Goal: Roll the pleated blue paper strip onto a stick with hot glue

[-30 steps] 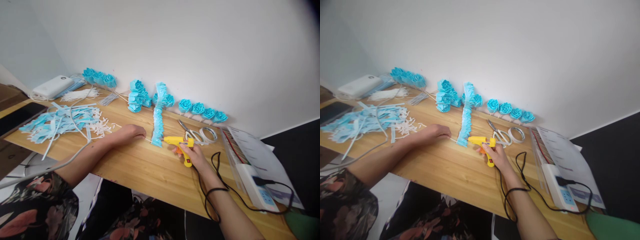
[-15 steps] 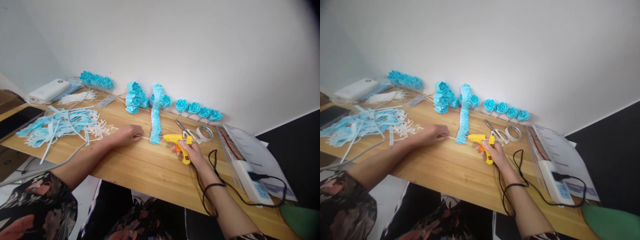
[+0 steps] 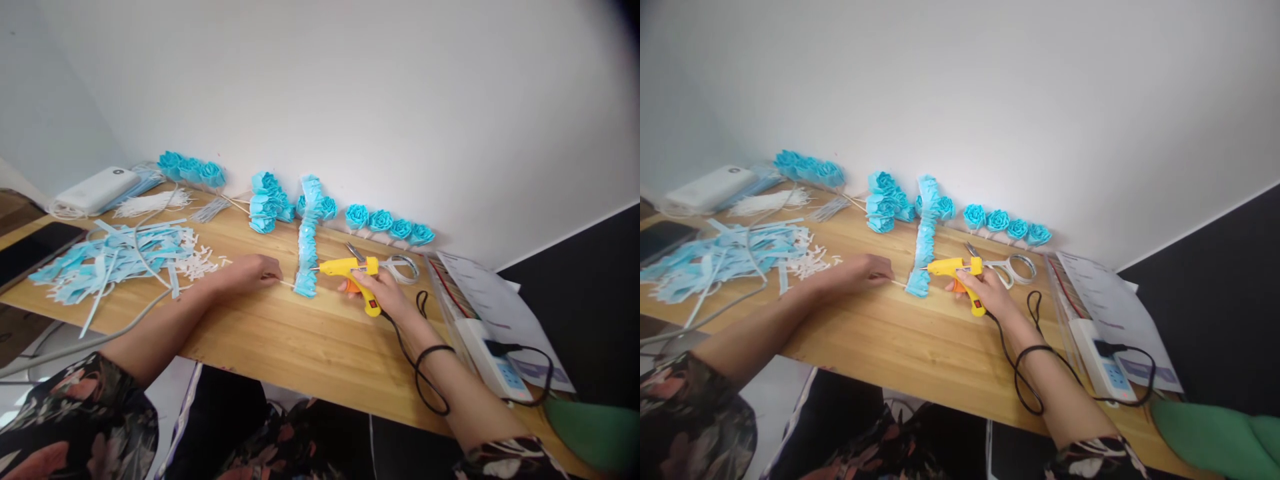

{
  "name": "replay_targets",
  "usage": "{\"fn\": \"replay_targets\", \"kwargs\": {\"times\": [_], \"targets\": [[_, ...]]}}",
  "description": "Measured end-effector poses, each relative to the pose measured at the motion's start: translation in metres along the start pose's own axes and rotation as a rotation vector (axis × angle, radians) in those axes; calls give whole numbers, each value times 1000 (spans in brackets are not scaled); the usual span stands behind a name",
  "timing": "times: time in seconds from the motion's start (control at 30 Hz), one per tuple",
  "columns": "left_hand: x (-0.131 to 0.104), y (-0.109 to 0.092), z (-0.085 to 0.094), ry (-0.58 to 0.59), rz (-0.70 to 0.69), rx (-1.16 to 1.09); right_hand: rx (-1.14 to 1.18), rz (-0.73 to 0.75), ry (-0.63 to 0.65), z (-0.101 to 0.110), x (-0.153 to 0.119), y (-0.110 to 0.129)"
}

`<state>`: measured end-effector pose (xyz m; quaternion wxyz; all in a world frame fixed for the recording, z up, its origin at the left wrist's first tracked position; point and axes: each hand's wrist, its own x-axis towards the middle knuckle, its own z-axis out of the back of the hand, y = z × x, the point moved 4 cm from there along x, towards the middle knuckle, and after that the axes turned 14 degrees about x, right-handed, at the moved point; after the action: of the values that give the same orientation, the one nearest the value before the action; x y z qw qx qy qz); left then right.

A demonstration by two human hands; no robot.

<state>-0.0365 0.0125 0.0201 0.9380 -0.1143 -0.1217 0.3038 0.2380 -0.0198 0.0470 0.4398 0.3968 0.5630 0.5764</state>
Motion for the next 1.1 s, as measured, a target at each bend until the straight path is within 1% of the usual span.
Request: {"fn": "replay_targets", "kwargs": {"times": [0.17, 0.23, 0.4, 0.53, 0.67, 0.83, 1.1], "targets": [[1, -3, 2, -13, -10, -7, 91, -18, -50, -4, -4, -26], [1, -3, 3, -13, -6, -10, 110, -13, -58, -5, -6, -31], [1, 1, 1, -48, -24, -13, 179, 3, -109, -1, -6, -30], [0, 2, 3, -99, -27, -22, 247, -5, -151, 5, -3, -35], [1, -3, 6, -81, -21, -15, 272, -10, -171, 7, -2, -39], [2, -6, 8, -52, 1, -20, 278, -29, -166, 3, -2, -35], [1, -6, 9, -36, 2, -42, 211, -29, -146, 4, -2, -38]]}}
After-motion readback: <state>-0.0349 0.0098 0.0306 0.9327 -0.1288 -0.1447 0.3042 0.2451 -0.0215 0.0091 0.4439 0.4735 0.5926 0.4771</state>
